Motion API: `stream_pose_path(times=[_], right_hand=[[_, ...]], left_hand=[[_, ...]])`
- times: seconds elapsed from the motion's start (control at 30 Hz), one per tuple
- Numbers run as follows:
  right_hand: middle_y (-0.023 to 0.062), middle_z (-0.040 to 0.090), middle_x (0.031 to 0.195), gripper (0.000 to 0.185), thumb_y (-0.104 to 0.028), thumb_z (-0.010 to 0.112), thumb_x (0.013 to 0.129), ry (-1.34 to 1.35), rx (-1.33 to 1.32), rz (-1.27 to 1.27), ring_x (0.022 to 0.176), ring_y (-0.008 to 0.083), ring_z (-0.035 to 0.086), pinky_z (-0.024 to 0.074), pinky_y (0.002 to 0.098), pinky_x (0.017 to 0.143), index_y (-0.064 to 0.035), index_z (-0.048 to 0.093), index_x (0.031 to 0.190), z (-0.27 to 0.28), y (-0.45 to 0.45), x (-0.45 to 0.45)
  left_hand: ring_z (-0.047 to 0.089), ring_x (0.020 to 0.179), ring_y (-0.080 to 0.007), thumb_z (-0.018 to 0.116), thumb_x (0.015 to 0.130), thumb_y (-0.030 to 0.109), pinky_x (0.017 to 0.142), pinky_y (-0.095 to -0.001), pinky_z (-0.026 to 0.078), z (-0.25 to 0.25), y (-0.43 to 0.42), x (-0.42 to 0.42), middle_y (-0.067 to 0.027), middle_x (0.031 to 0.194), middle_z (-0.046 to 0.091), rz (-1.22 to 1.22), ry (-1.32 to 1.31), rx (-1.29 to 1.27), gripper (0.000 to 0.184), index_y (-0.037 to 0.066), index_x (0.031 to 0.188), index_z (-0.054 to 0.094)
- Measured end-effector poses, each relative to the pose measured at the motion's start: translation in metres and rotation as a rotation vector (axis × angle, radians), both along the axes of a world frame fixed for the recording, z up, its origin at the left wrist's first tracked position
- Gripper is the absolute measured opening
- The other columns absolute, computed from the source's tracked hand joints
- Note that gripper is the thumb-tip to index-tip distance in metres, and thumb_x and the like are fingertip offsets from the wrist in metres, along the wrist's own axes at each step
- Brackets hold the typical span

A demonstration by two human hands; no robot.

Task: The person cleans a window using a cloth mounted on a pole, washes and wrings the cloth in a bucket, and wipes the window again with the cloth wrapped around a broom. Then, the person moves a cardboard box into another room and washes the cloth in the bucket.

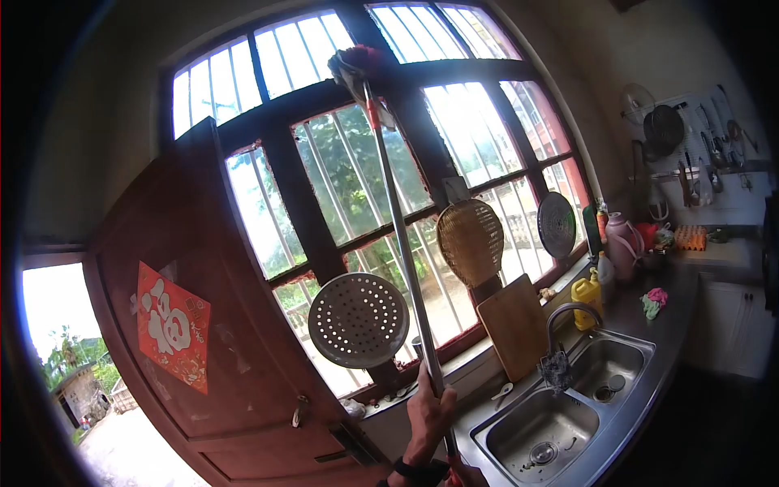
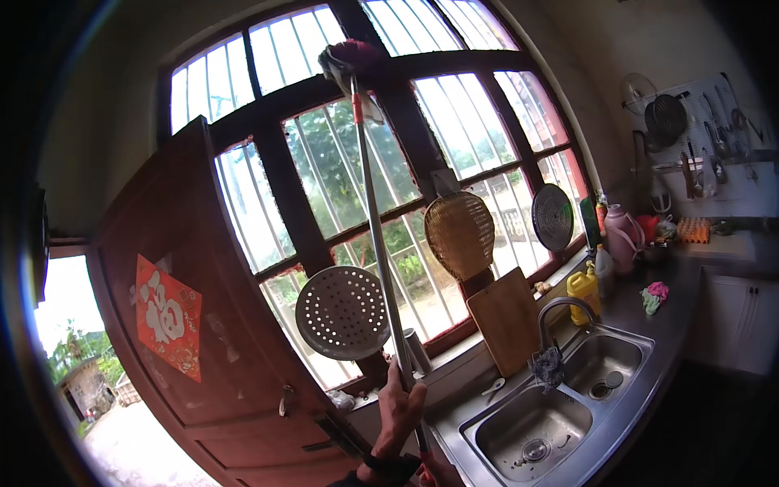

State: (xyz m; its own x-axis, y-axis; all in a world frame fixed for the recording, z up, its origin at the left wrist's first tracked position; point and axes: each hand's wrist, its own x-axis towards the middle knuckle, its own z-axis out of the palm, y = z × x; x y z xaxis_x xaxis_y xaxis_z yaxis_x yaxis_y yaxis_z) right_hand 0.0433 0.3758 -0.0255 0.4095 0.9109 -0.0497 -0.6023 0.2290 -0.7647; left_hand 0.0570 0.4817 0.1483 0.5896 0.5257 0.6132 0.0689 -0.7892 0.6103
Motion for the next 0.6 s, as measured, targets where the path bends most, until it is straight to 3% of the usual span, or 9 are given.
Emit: stream_pose_path(times=[0.07,0.17,0.23,0.27,0.5,0.53,0.6], right_hand=[[-0.0052,0.036,0.053,0.057,-0.069,0.052,0.082,-0.003,-0.052,0.014,0.038,0.0057,0.030,0.0199,0.0226,0.034,-0.0120,0.051,0.078,0.017,0.000,-0.008],[-0.0068,0.035,0.054,0.055,-0.069,0.053,0.082,-0.034,-0.265,-0.175,0.040,0.0048,0.030,0.0208,0.0216,0.036,-0.0137,0.052,0.079,0.052,-0.009,-0.044],[-0.0079,0.034,0.054,0.052,-0.068,0.051,0.084,0.029,-0.292,-0.103,0.041,0.0049,0.027,0.0201,0.0208,0.038,-0.0162,0.052,0.078,0.019,0.015,-0.047],[-0.0073,0.035,0.054,0.052,-0.068,0.050,0.084,0.051,-0.277,-0.062,0.041,0.0051,0.027,0.0205,0.0208,0.038,-0.0163,0.051,0.078,0.004,0.021,-0.051],[-0.0028,0.040,0.054,0.051,-0.067,0.046,0.086,0.130,0.023,0.085,0.041,0.0069,0.030,0.0234,0.0215,0.037,-0.0170,0.048,0.076,-0.055,0.028,-0.100],[-0.0021,0.041,0.054,0.051,-0.067,0.046,0.087,0.144,0.063,0.100,0.041,0.0072,0.031,0.0238,0.0216,0.037,-0.0171,0.047,0.076,-0.062,0.029,-0.109],[-0.0008,0.042,0.054,0.050,-0.066,0.045,0.087,0.163,0.148,0.115,0.040,0.0077,0.032,0.0246,0.0218,0.037,-0.0173,0.046,0.075,-0.074,0.025,-0.126]], left_hand=[[0.062,0.066,-0.0314,0.060,0.079,0.021,0.064,-0.0407,0.049,0.007,-0.001,-0.010,-0.0166,0.073,0.060,0.042,-0.011,0.038,0.072,0.004,0.142,0.029],[0.061,0.062,-0.0315,0.060,0.077,0.018,0.060,-0.0409,0.049,0.021,-0.005,-0.028,-0.0173,0.072,0.059,0.063,-0.022,0.054,0.073,0.003,0.141,0.030],[0.059,0.060,-0.0308,0.060,0.076,0.017,0.060,-0.0411,0.048,0.015,0.001,-0.037,-0.0170,0.071,0.058,0.064,-0.104,0.086,0.072,0.003,0.141,0.032],[0.057,0.060,-0.0236,0.057,0.076,0.012,0.059,-0.0364,0.048,0.018,-0.004,-0.045,-0.0142,0.069,0.056,0.068,-0.145,0.087,0.065,-0.001,0.136,0.037],[0.055,0.060,-0.0212,0.058,0.076,0.010,0.058,-0.0348,0.047,0.012,0.000,-0.121,-0.0131,0.069,0.053,-0.031,-0.160,-0.002,0.069,-0.001,0.139,0.032],[0.055,0.062,-0.0175,0.060,0.081,0.011,0.059,-0.0312,0.047,0.005,0.008,-0.133,-0.0095,0.072,0.054,-0.078,-0.136,0.018,0.068,-0.001,0.141,0.030],[0.058,0.065,-0.0153,0.063,0.081,0.011,0.062,-0.0300,0.049,-0.012,0.019,-0.149,-0.0083,0.075,0.057,-0.395,-0.228,-0.184,0.068,-0.001,0.140,0.031]])
